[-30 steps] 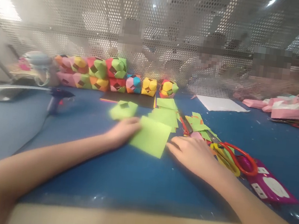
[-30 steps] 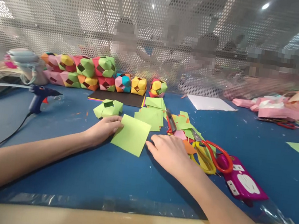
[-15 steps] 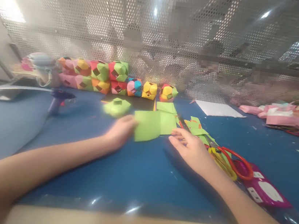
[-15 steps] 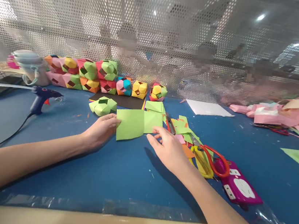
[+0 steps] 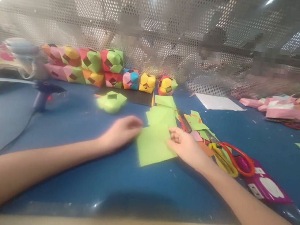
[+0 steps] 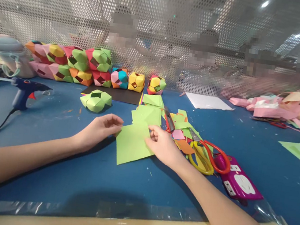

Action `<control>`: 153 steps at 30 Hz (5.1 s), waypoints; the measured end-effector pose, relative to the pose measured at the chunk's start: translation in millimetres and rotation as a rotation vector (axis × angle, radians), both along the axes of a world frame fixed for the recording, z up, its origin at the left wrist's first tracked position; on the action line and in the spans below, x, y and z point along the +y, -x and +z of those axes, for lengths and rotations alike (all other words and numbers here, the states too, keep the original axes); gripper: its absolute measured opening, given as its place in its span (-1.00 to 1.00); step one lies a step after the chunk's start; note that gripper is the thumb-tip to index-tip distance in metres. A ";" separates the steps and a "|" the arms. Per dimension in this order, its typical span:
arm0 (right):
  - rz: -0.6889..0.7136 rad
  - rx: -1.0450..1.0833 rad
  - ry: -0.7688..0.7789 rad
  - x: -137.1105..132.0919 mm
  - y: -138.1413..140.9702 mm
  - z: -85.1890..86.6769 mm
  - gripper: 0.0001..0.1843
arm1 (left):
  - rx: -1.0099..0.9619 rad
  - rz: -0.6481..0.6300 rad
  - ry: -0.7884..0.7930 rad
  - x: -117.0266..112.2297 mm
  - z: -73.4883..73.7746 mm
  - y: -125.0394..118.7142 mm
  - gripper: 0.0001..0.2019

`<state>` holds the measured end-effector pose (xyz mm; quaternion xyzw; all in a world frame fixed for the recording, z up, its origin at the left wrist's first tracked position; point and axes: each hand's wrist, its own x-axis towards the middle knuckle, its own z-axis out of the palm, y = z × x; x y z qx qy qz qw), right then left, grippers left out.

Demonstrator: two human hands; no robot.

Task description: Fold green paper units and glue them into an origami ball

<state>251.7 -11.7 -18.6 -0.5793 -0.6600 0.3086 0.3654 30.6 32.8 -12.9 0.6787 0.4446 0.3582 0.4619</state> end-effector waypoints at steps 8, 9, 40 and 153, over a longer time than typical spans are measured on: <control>0.044 -0.224 -0.338 -13.3 8.3 5.8 -0.89 | 0.426 -0.155 -0.281 -5.0 2.6 -1.2 -0.79; 0.092 -0.232 -0.417 -15.3 9.9 6.6 -0.92 | 0.451 -0.164 -0.296 -5.4 3.2 -1.6 -0.78; 0.382 -0.564 -0.726 -15.9 -1.6 13.0 -0.80 | 0.467 -0.318 -0.333 8.1 4.7 2.6 -0.86; 0.455 -0.653 -0.343 -22.0 3.1 19.5 -0.67 | 0.938 -0.405 -0.931 -50.5 4.1 -29.6 -0.65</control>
